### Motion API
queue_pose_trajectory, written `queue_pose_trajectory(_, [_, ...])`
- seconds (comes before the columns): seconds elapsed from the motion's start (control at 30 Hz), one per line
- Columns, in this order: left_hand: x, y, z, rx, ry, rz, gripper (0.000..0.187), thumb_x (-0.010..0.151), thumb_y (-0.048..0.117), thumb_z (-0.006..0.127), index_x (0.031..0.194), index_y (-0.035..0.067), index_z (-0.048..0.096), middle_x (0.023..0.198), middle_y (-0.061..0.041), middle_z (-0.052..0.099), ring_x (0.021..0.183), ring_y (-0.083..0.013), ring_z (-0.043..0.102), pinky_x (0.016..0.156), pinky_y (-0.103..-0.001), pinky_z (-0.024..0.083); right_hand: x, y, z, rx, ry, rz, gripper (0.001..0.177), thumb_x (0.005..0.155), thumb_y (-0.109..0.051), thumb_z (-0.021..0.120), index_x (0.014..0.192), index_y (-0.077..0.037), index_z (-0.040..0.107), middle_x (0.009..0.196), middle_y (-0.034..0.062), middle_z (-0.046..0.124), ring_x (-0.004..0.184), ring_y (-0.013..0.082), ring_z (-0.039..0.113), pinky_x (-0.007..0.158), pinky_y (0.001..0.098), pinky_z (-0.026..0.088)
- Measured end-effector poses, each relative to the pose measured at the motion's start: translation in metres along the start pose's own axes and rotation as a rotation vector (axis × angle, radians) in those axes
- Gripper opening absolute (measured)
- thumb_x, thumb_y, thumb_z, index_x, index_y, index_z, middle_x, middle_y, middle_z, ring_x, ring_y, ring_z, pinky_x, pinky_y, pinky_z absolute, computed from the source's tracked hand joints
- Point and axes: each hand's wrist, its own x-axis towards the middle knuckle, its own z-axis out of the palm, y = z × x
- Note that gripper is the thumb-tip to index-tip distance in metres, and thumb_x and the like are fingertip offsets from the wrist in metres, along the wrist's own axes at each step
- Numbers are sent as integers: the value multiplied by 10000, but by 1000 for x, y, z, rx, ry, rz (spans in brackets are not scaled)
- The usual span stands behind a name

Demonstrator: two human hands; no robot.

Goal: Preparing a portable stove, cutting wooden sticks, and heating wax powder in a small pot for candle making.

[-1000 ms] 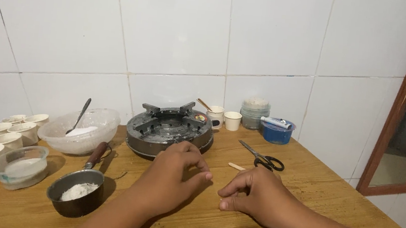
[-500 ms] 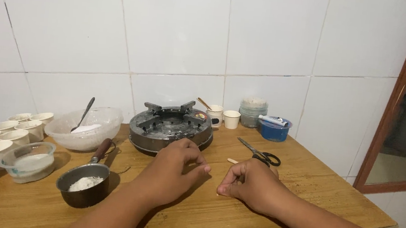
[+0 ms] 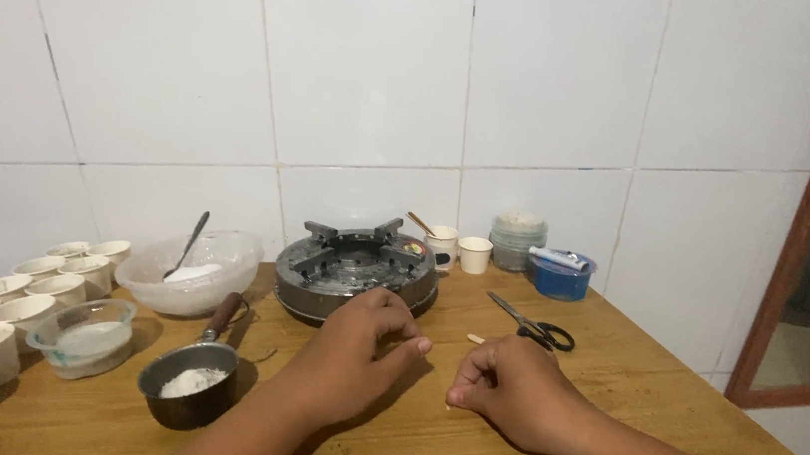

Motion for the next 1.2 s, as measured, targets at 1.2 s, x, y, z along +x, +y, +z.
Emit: queue_pose_trajectory(1.2, [-100, -107, -157, 224, 405, -18, 129, 898, 277, 725, 900, 169, 796, 961, 12, 708, 928, -169, 693, 828, -336, 513, 54, -225, 81, -143, -327, -423, 105, 927, -276, 746, 921, -258, 850, 954, -64, 799, 969, 107, 699, 854, 276, 527])
